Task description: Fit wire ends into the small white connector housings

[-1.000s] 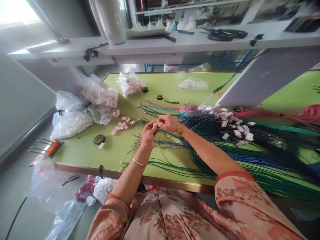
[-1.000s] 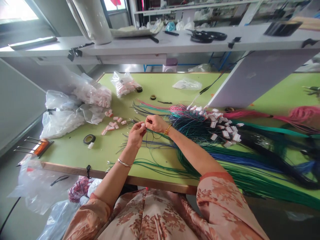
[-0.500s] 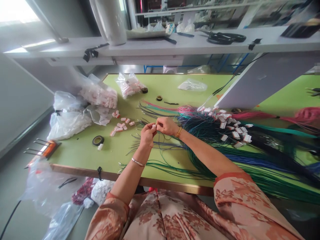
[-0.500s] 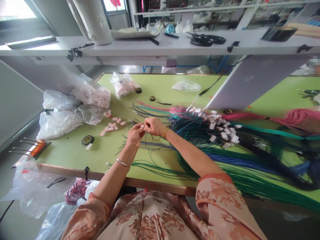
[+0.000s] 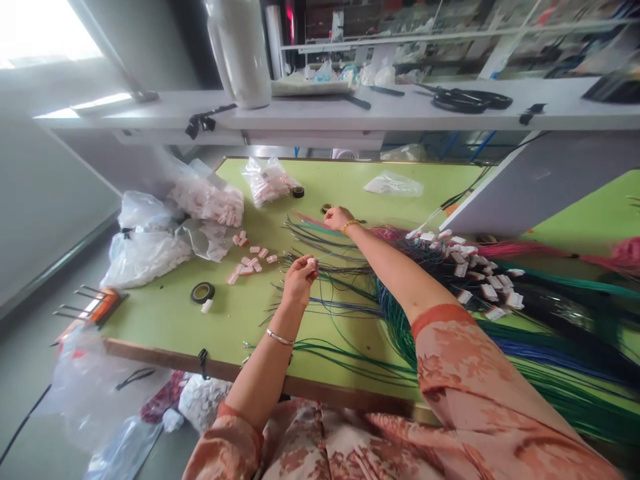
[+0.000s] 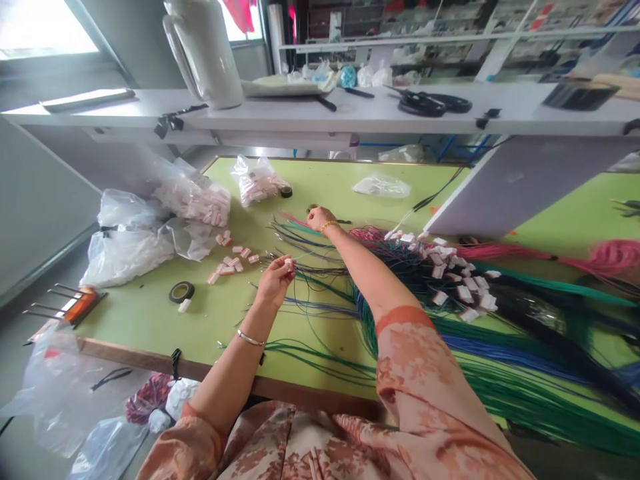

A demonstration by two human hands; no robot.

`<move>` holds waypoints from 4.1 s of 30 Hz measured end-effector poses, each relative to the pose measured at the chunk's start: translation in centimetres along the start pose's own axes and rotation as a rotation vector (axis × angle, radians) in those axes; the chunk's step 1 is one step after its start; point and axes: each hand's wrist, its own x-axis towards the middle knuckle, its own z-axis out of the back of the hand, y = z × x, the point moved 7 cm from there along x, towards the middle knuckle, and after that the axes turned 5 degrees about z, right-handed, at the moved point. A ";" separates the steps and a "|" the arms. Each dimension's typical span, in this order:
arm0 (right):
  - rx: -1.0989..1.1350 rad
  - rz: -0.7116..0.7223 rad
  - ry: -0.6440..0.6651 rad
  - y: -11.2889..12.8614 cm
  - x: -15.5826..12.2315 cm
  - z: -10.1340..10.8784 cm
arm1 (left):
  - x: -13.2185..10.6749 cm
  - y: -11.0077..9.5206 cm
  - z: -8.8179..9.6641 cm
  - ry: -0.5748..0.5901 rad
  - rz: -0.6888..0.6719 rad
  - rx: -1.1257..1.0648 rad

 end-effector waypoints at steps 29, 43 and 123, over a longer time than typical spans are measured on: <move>0.186 0.388 -0.120 8.7 1.1 0.0 | 0.1 0.1 0.5 0.006 -0.037 0.018; 0.482 0.541 0.056 9.3 -13.1 3.0 | 0.7 1.1 -0.1 0.075 0.092 -0.143; -0.492 0.520 0.055 0.6 -19.4 1.1 | -4.1 0.5 -5.2 0.363 -0.353 1.708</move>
